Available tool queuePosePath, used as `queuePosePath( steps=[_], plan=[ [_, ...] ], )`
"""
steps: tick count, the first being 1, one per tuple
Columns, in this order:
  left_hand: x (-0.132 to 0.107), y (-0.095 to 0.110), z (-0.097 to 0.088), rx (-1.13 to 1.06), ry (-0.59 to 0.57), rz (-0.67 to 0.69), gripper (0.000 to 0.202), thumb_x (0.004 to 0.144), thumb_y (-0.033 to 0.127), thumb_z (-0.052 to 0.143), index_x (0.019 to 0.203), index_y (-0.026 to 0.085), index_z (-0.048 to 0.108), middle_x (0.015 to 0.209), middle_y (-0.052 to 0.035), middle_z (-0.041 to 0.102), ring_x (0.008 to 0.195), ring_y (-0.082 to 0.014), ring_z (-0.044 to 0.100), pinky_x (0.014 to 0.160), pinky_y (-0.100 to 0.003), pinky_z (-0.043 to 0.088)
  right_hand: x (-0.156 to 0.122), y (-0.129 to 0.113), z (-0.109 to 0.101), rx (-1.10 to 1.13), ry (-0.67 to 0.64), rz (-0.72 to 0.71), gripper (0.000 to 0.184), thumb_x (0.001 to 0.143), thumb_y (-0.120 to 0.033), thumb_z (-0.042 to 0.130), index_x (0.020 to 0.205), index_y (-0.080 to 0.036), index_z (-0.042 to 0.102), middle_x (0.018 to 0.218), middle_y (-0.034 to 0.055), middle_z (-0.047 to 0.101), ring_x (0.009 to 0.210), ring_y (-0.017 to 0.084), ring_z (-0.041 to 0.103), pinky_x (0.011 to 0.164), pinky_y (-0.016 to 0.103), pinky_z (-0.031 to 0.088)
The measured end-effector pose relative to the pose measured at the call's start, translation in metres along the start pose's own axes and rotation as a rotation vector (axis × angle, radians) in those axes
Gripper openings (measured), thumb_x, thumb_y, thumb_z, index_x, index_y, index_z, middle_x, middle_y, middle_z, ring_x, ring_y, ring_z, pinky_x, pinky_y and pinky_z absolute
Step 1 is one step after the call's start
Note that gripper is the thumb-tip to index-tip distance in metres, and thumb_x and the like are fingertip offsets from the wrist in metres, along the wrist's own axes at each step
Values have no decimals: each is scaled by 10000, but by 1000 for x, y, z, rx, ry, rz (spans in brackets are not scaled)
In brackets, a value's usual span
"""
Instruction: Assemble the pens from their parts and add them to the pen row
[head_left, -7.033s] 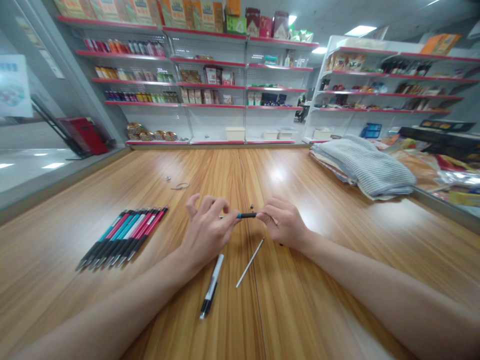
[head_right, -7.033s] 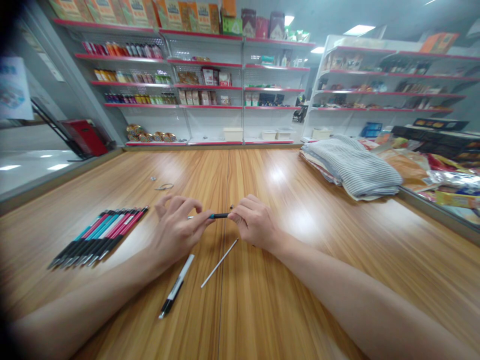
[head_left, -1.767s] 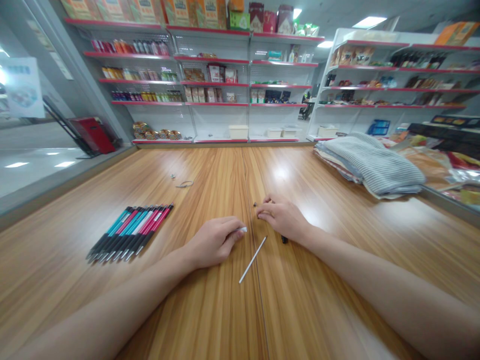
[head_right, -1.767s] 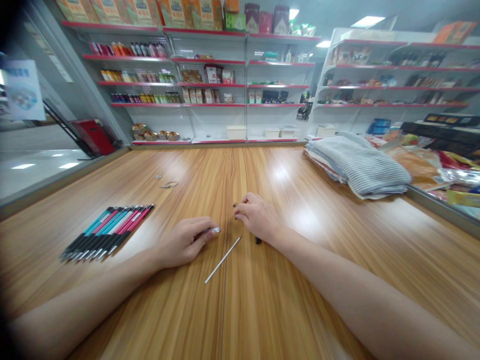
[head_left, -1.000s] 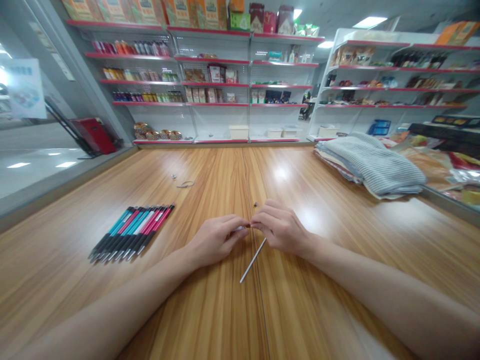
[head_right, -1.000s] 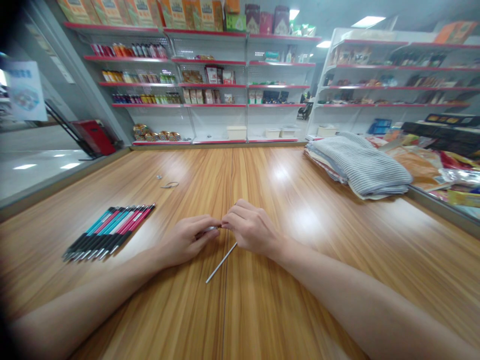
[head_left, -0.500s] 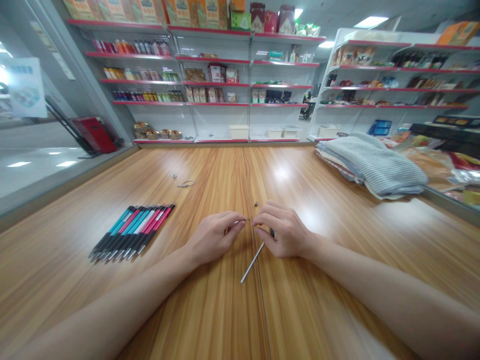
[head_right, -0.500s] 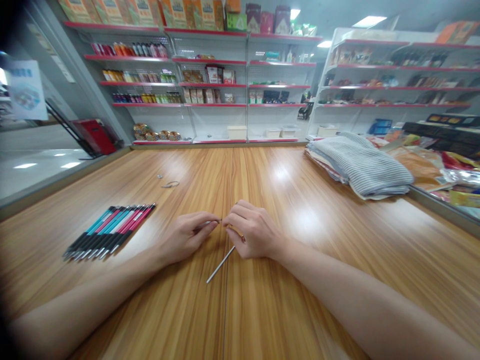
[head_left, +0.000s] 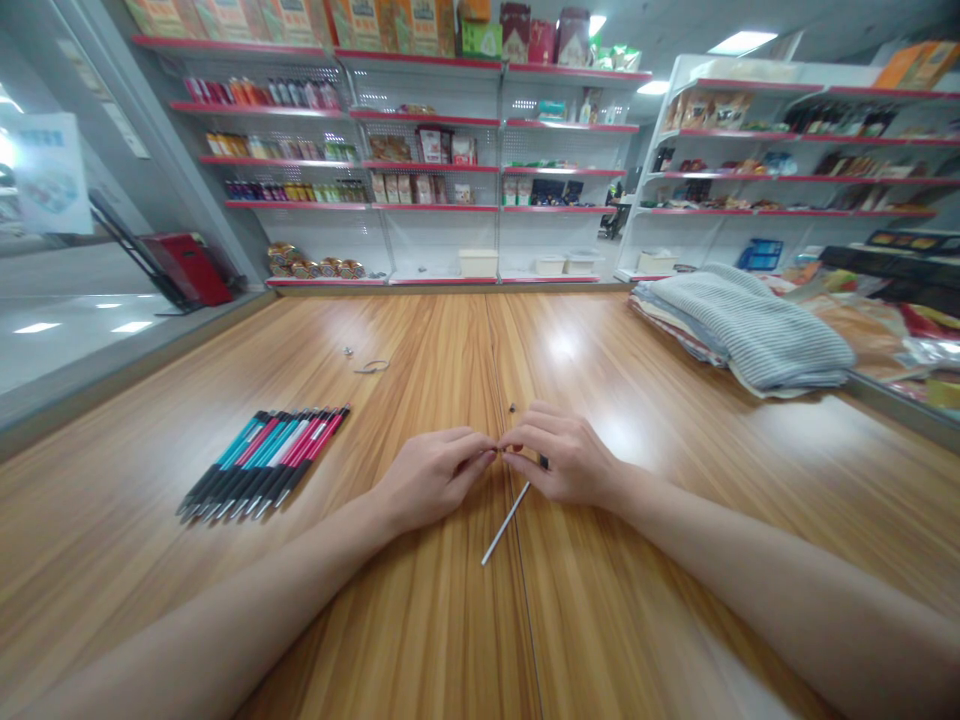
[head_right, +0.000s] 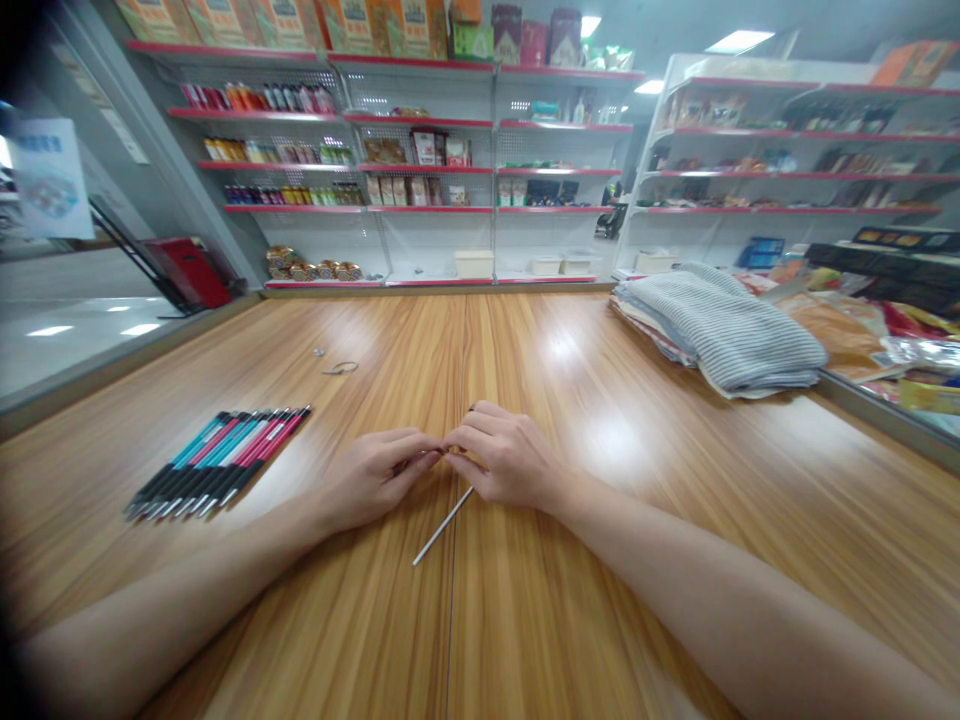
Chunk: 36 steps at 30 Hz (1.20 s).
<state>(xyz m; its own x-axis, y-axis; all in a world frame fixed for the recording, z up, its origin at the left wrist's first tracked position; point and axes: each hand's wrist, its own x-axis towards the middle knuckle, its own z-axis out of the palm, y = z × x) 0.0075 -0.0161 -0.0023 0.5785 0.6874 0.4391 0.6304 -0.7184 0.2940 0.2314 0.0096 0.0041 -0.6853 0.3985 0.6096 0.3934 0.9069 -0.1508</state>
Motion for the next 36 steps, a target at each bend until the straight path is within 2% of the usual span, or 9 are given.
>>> queuePosePath(
  steps=[15,19,26,33,36],
  plan=[
    [1,2,0,-7,-10,-23,210,955,285,448,979,210,643,832,-24,656,728,-131,591,642,-242,399,0,3,2,-32,-11,35,157,935,-222,487,825,-177,589,776,56,616,763,180,519,707,315,424],
    [1,2,0,-6,4,-33,192,948,266,454,955,199,634,838,-24,663,728,-130,594,647,-243,405,0,4,1,-43,11,90,165,936,-222,480,816,-172,581,759,53,596,753,177,513,687,307,410],
    [0,-1,1,-23,27,-86,193,945,274,454,968,201,631,826,-24,662,719,-133,595,647,-244,416,-1,11,5,-25,-12,210,78,882,-195,553,841,-176,617,868,72,599,870,196,549,755,319,447],
    [0,-2,-2,-101,66,-129,213,952,278,453,1013,194,638,890,-33,679,787,-143,612,711,-254,441,-5,16,10,61,-40,239,74,826,-142,596,854,-184,652,889,69,580,962,209,560,838,340,466],
    [0,-3,-3,-138,83,-146,234,960,285,438,1015,184,642,866,-38,671,762,-140,600,704,-255,436,-5,17,11,71,-39,247,82,815,-135,599,853,-183,655,891,68,583,954,207,561,839,339,465]
  ],
)
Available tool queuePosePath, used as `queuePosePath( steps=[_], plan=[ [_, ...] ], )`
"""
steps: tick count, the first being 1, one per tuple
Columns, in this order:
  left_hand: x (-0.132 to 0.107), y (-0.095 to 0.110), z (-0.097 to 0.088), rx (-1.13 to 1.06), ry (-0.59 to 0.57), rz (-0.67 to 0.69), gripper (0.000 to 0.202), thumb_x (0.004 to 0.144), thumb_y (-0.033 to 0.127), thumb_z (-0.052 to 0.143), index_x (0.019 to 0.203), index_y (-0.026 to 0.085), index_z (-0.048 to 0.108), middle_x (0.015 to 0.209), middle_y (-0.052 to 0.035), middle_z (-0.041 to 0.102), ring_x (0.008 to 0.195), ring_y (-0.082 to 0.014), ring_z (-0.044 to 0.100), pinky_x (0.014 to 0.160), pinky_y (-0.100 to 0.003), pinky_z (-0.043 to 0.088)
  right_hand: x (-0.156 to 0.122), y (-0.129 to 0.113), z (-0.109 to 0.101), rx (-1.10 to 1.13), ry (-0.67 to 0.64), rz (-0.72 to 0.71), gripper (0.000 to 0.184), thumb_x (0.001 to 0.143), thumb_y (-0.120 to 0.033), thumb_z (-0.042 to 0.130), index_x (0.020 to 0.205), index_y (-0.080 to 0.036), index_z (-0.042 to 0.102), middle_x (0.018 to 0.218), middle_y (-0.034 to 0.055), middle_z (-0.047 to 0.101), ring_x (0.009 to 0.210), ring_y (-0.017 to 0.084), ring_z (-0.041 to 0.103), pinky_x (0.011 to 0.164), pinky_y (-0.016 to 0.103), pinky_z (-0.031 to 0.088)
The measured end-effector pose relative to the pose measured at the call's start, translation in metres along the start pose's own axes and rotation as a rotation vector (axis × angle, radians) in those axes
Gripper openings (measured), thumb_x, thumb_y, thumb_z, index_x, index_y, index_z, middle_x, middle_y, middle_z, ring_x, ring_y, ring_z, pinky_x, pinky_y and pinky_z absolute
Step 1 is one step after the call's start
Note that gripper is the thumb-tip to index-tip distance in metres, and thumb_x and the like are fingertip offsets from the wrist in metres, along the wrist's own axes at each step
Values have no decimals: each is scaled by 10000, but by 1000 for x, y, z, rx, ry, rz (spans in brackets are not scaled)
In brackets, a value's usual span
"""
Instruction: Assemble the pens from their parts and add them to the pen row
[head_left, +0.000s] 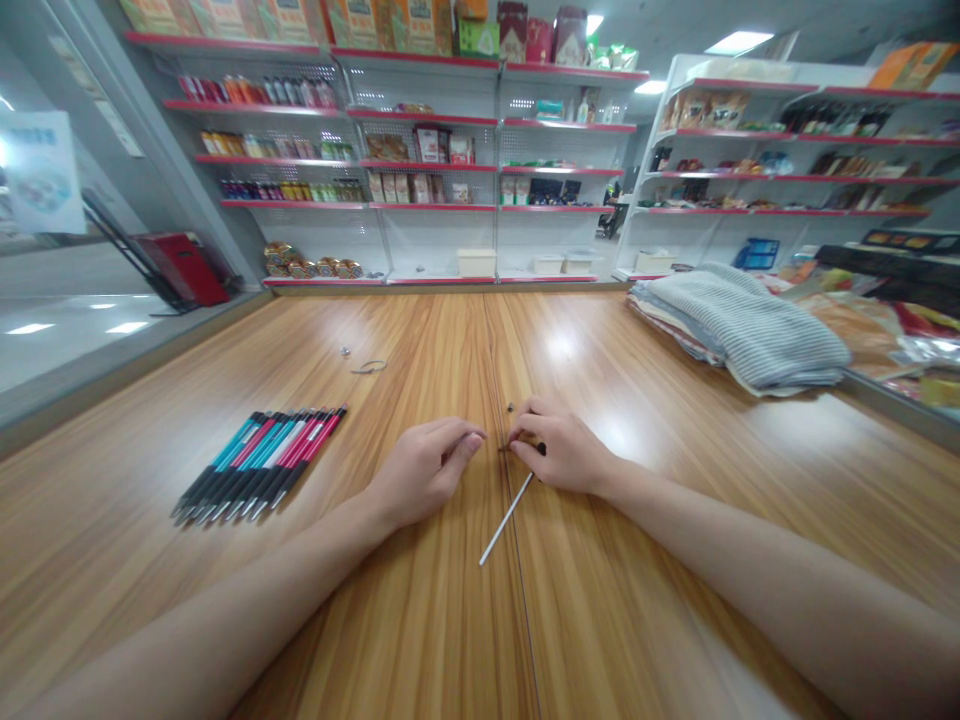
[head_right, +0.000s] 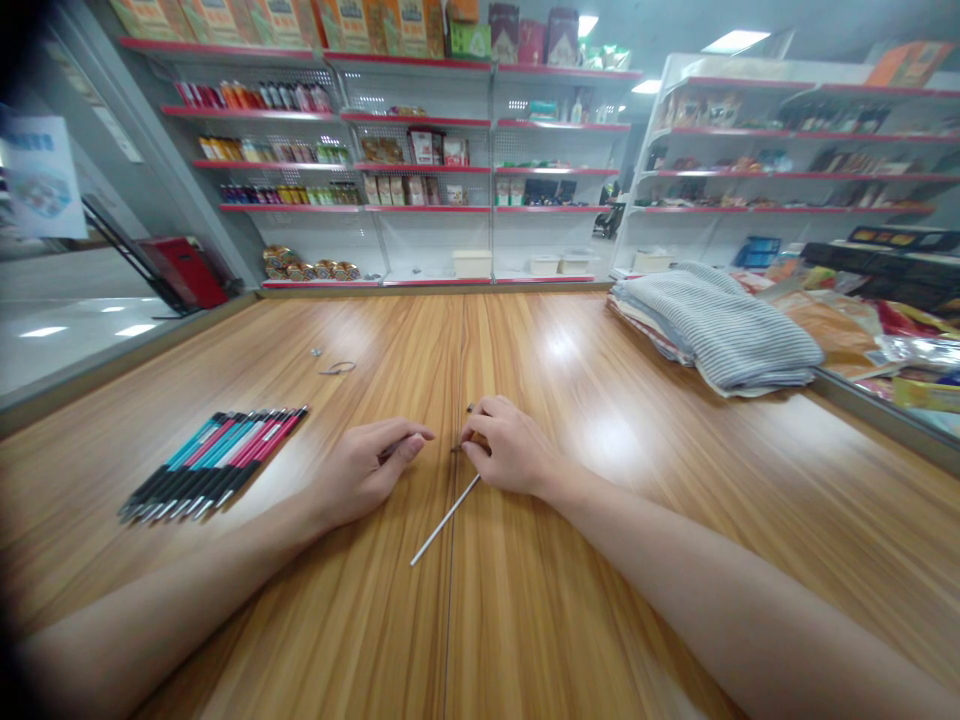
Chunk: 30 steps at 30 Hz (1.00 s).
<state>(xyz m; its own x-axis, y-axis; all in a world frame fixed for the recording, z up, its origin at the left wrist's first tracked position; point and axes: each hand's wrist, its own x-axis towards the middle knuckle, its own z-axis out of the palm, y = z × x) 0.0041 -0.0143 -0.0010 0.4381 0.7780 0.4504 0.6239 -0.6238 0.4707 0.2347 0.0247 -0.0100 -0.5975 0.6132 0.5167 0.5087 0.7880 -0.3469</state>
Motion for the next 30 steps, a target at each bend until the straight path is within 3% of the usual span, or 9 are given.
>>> queuePosePath(
  steps=[7,11,16,22,25,30],
  plan=[
    [-1,0,-1,16,-23,22,233,958,296,438,975,182,640,831,-36,656,754,-144,596,690,-249,428,1,-1,-5,62,70,18,144,798,-85,546,859,-177,639,840,59,598,839,191,562,773,329,456],
    [-1,-1,-1,23,-49,4,244,968,289,413,995,186,632,880,-40,671,805,-153,614,726,-261,437,0,-3,-12,127,100,-54,228,690,-17,494,811,-178,600,796,50,580,809,195,540,743,328,441],
    [0,-4,1,14,-64,-24,231,965,246,399,1013,187,618,943,-44,685,870,-164,628,765,-274,450,-2,-8,-17,192,-48,-257,287,611,-43,491,844,-181,584,837,57,583,815,205,517,763,357,425],
    [-1,-5,1,-13,-51,-22,213,945,206,422,1016,182,622,931,-50,675,835,-162,615,756,-283,448,-1,-11,-20,168,-99,-289,255,633,-84,522,863,-179,576,826,59,583,815,213,497,770,374,402],
    [-2,-5,0,-157,36,-71,198,950,250,440,1027,180,607,782,-24,608,690,-128,560,655,-253,438,0,-10,-21,149,-126,-291,229,650,-97,537,860,-177,583,828,59,575,814,210,489,767,370,392],
    [1,-2,-1,-711,230,-261,207,945,351,469,1091,209,505,689,37,484,473,-57,404,426,-165,327,1,-12,-20,113,-245,-341,153,711,-169,612,863,-180,606,866,60,571,836,206,489,776,366,376]
  ],
)
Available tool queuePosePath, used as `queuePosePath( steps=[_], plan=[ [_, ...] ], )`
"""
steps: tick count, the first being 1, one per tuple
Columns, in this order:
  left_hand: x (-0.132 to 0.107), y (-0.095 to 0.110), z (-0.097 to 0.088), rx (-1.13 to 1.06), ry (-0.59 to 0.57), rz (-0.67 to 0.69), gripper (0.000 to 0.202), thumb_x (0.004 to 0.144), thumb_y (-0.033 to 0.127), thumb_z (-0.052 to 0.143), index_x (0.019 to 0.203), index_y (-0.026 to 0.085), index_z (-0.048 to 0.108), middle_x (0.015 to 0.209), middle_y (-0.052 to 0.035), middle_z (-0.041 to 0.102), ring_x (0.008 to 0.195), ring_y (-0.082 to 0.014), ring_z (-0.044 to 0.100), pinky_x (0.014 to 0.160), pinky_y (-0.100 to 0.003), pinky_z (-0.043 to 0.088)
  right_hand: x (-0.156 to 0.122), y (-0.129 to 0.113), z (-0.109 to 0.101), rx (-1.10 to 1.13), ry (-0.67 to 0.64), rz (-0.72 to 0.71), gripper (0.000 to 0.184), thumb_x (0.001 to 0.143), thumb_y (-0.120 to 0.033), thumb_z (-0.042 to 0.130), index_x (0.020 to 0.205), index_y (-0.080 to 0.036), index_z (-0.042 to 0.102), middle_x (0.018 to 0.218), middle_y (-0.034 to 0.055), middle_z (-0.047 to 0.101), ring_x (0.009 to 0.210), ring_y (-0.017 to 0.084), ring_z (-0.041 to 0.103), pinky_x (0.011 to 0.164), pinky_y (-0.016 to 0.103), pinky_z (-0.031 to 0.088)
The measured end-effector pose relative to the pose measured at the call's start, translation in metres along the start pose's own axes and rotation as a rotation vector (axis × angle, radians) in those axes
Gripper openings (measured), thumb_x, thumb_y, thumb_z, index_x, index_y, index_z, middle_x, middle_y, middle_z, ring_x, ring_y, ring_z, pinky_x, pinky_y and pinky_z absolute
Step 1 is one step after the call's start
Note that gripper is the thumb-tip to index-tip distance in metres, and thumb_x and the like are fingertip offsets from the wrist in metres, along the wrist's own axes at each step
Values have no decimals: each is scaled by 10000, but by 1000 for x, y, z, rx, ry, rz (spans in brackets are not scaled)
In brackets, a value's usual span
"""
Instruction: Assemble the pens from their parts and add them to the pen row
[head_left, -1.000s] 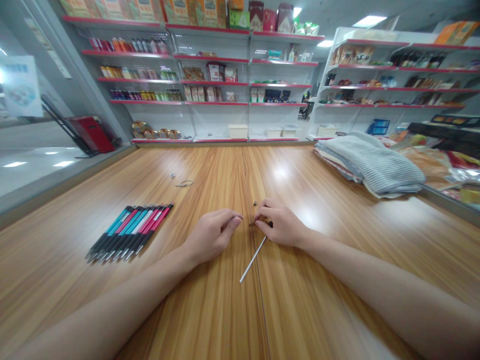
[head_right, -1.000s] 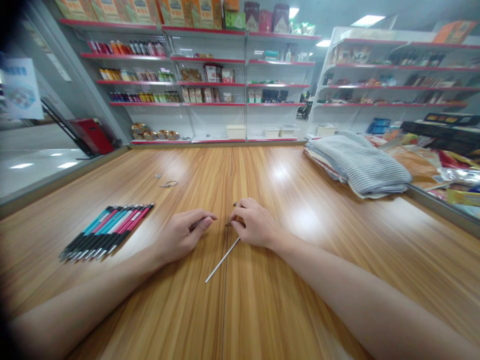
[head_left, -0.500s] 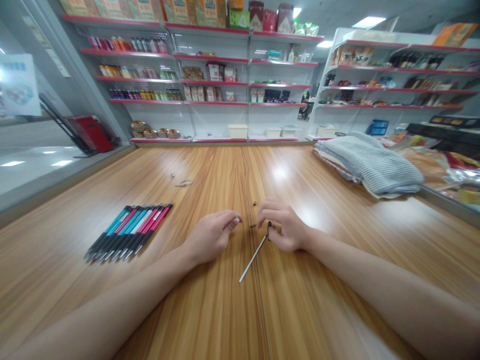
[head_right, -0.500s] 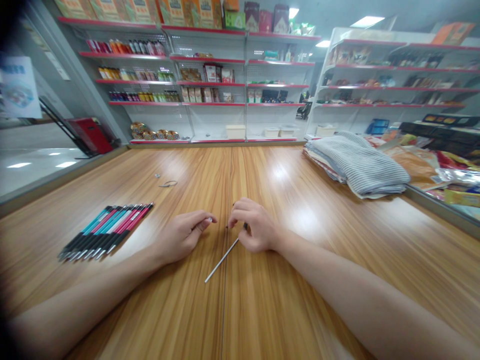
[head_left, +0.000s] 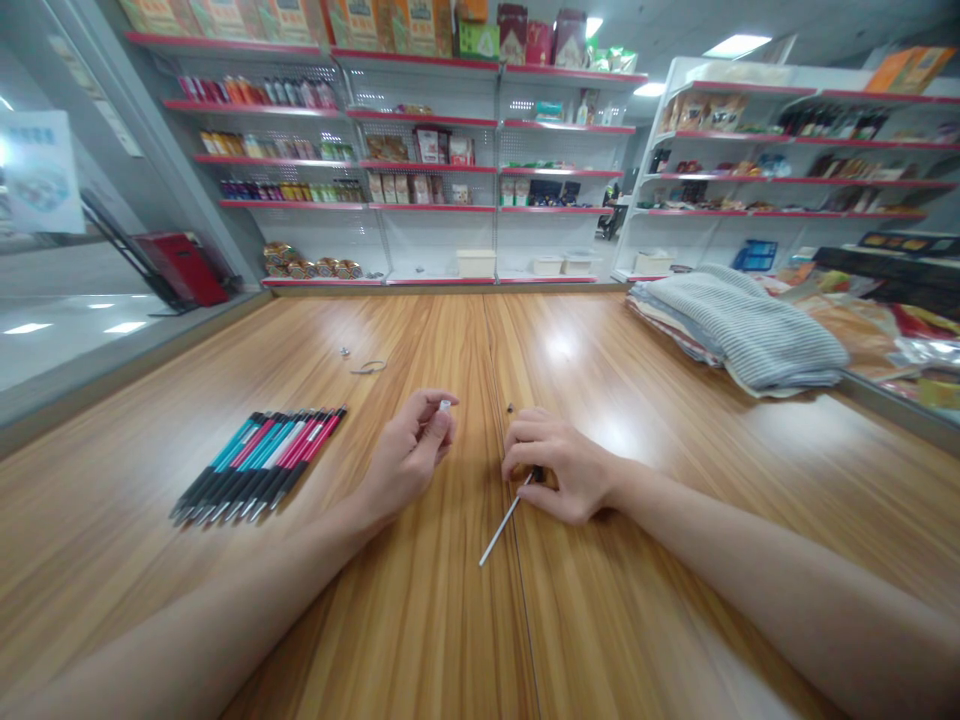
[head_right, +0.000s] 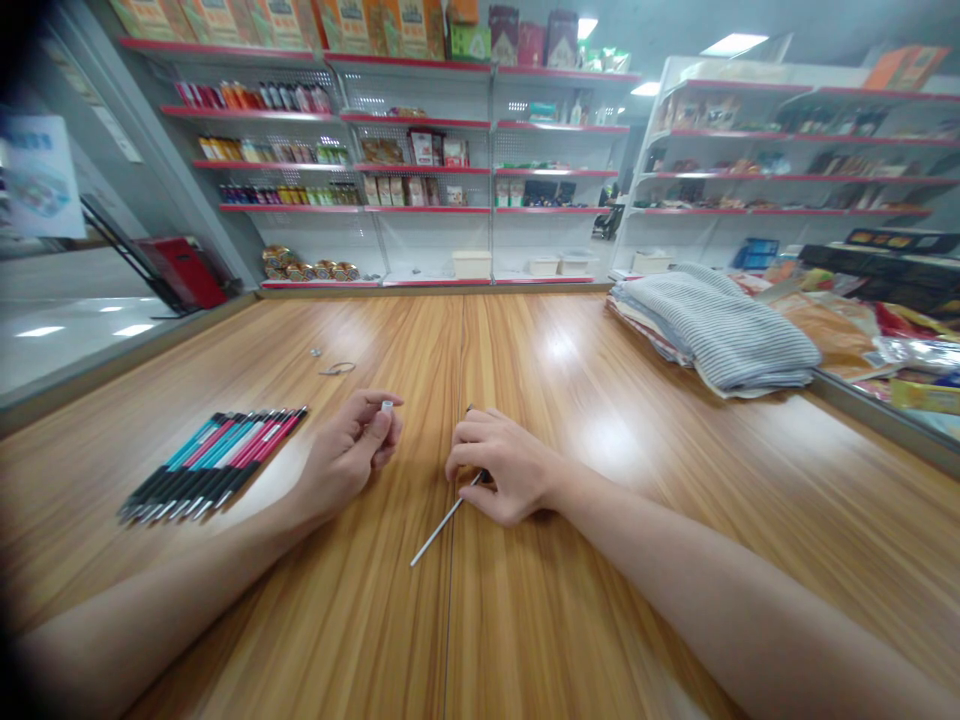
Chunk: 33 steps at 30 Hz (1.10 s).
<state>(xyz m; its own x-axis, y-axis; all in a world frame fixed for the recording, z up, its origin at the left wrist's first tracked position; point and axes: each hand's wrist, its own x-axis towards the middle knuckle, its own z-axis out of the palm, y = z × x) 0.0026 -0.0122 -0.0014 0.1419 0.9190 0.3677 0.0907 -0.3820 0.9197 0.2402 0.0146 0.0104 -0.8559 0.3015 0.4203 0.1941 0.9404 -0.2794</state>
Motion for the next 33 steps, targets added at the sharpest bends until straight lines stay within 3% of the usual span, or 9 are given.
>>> queuePosePath(
  steps=[3,8,12,14,17,19,23,29,33],
  plan=[
    [2,1,1,-120,-20,-71,228,930,361,494,1112,222,490,698,42,504,404,-29,341,362,-140,252,2,-3,2,-4,-65,-17,124,728,-179,636,847,-188,600,870,48,576,853,201,491,773,355,369],
    [4,0,0,-139,-109,-137,222,932,366,493,1071,193,513,678,38,516,389,-7,287,353,-118,203,5,-10,1,-66,-112,-11,88,750,-123,598,790,-195,567,852,39,578,854,192,490,765,345,361],
    [7,-1,-3,-227,-120,-201,236,931,397,481,1068,204,475,705,32,544,359,-16,298,321,-128,215,7,-14,2,-115,-121,-28,84,761,-125,587,777,-194,542,848,45,581,852,192,491,748,336,355],
    [8,-1,-4,-255,-102,-206,234,932,406,473,1067,215,462,723,24,561,358,-28,329,314,-137,227,6,-13,4,-132,-77,-32,101,768,-101,561,791,-193,527,823,42,582,831,187,492,737,328,351],
    [9,-1,-6,-259,-113,-225,240,932,406,473,1075,213,469,701,30,546,357,-19,277,324,-134,185,5,-9,8,-162,97,1,130,810,-66,503,852,-189,512,780,30,585,764,170,497,747,325,350],
    [8,-1,-5,-209,-156,-227,252,932,400,476,1085,200,488,674,35,525,378,-18,255,345,-137,176,4,-5,9,-190,237,55,127,848,-67,478,889,-184,505,771,24,595,722,160,505,762,328,349],
    [4,1,-3,-1,-237,-132,258,940,381,461,1065,171,545,658,23,506,475,-54,371,419,-160,273,4,3,10,-280,405,214,108,893,-82,455,890,-175,509,769,20,620,711,153,539,785,328,339],
    [-2,8,2,405,-286,87,254,946,351,435,1035,167,586,620,42,462,534,-86,421,506,-198,326,2,8,10,-335,393,298,106,904,-102,453,876,-171,529,766,23,634,723,154,570,808,323,327],
    [-2,8,2,578,-233,161,254,956,342,418,982,174,606,605,50,448,529,-85,402,526,-208,306,3,6,10,-350,371,309,100,909,-112,457,879,-168,534,768,26,637,751,163,579,822,330,323]
  ],
)
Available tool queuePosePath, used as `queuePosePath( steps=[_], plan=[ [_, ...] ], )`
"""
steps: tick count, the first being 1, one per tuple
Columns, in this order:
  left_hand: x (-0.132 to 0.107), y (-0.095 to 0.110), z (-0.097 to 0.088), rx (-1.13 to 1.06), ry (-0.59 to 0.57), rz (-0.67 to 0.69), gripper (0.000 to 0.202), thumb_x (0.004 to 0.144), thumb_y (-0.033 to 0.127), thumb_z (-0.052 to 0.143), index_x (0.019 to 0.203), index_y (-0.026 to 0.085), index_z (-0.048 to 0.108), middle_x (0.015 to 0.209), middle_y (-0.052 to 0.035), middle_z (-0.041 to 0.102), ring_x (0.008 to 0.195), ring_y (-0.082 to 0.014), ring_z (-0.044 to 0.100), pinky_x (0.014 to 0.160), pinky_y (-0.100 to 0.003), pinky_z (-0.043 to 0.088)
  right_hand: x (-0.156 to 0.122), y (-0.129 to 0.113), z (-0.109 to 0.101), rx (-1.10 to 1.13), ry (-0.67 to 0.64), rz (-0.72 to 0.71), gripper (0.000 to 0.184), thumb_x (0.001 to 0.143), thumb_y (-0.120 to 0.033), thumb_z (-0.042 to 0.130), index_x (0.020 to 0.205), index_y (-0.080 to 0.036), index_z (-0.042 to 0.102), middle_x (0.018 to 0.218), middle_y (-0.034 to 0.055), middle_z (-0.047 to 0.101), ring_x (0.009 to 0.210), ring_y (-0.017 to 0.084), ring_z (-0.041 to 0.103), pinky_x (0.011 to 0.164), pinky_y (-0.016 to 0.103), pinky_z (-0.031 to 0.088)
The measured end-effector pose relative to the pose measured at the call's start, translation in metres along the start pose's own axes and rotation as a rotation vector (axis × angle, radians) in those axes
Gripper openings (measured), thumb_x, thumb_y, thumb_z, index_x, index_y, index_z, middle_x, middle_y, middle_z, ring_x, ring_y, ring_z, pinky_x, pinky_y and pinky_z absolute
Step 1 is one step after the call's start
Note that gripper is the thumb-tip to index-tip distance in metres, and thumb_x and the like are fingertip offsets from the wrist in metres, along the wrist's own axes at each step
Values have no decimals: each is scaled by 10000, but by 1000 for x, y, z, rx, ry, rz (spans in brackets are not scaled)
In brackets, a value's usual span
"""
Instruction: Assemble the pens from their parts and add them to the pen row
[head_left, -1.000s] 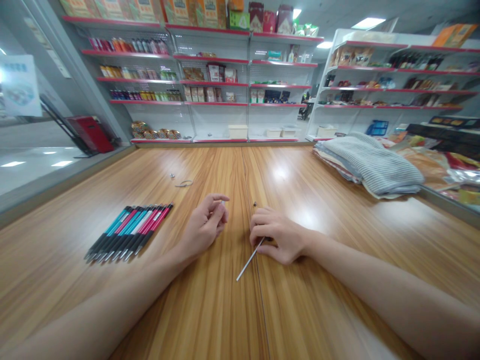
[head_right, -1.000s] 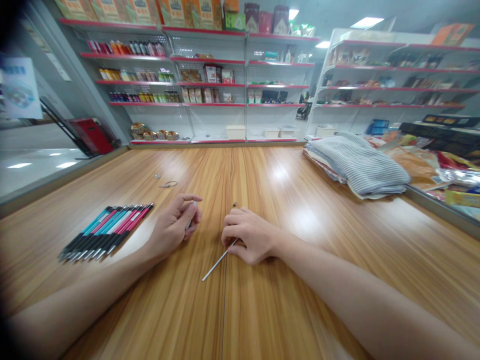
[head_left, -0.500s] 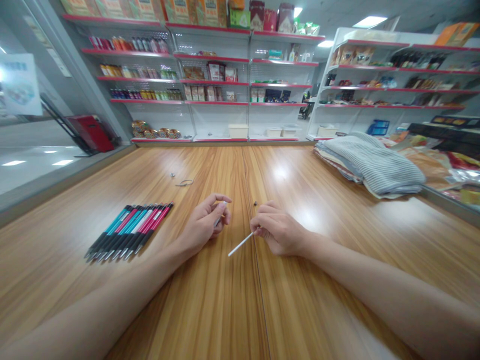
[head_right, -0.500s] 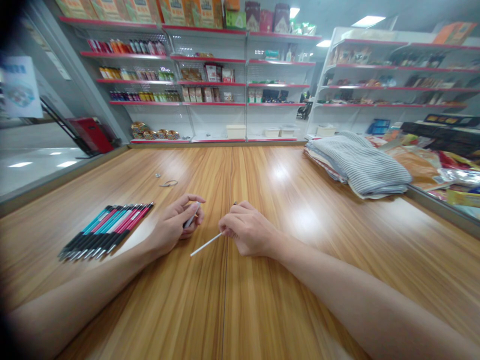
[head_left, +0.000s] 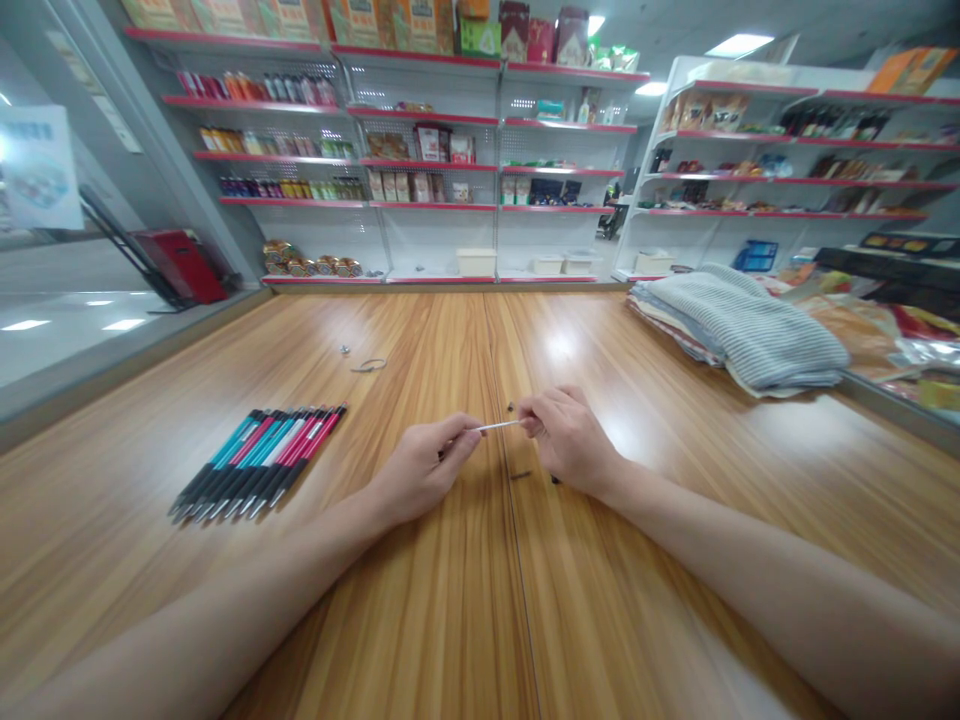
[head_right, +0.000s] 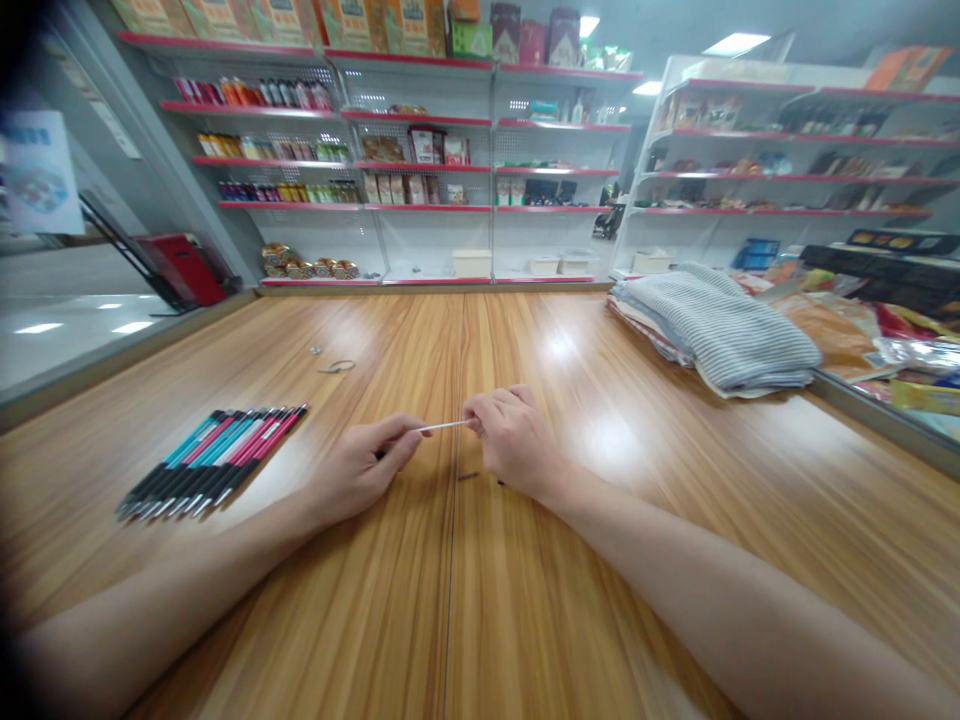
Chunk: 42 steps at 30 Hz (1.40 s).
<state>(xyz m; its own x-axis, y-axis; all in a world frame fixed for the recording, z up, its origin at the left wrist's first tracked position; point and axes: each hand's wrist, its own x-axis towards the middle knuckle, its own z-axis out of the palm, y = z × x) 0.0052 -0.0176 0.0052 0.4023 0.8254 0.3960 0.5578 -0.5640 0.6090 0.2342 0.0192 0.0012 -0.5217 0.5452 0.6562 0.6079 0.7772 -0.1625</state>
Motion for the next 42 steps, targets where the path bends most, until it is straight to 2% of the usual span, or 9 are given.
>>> queuePosePath(
  steps=[8,21,26,29,32,34,37,39,42],
  plan=[
    [1,-4,1,41,64,-27,263,954,355,411,908,173,594,581,49,462,519,-92,416,517,-213,295,0,-2,-2,14,-21,18,129,939,-163,471,933,-173,599,857,43,687,807,179,574,833,349,319],
    [1,-5,1,100,126,-21,239,950,355,427,911,181,586,562,56,462,497,-90,426,510,-214,301,0,0,-5,14,11,-12,160,932,-198,492,863,-183,635,744,31,641,749,174,512,788,358,316],
    [0,-3,3,220,27,67,209,948,326,441,947,195,605,639,32,549,547,-96,479,562,-221,339,-1,0,-4,-38,-21,-51,143,922,-201,509,886,-208,647,731,30,611,769,186,499,817,384,312],
    [-1,-2,4,228,0,100,203,951,313,435,964,199,602,691,15,587,577,-101,503,584,-229,351,-1,-6,-8,-33,10,-74,144,905,-235,536,1009,-245,635,871,50,620,880,226,511,858,417,312],
    [-1,-2,3,120,145,-14,183,947,336,449,926,203,573,596,47,491,512,-88,441,532,-215,327,-2,-11,-17,20,113,-73,317,849,-345,598,1149,-247,566,1102,95,563,1021,285,488,886,459,311],
    [0,-4,1,-71,312,-123,177,950,357,444,910,206,527,561,66,419,471,-77,390,478,-195,301,-3,-11,-22,78,13,-185,288,824,-421,607,1045,-238,580,1052,82,560,966,270,498,864,456,315],
    [3,-7,-1,-452,519,-197,180,959,389,413,910,220,448,567,78,402,424,-64,349,400,-160,273,-1,-9,-25,153,-295,-379,302,809,-514,605,845,-215,573,869,47,575,854,224,490,814,417,319],
    [4,-9,-3,-644,573,-202,186,956,408,414,909,228,421,566,84,408,386,-54,319,354,-141,241,1,-8,-24,205,-446,-439,364,788,-559,623,796,-203,550,799,34,579,832,209,479,789,386,320],
    [6,-12,-3,-773,591,-197,195,949,415,430,906,225,416,561,86,410,357,-43,298,325,-126,217,4,-9,-21,261,-545,-446,425,755,-595,653,775,-189,527,801,33,600,826,194,467,765,352,313]
  ],
)
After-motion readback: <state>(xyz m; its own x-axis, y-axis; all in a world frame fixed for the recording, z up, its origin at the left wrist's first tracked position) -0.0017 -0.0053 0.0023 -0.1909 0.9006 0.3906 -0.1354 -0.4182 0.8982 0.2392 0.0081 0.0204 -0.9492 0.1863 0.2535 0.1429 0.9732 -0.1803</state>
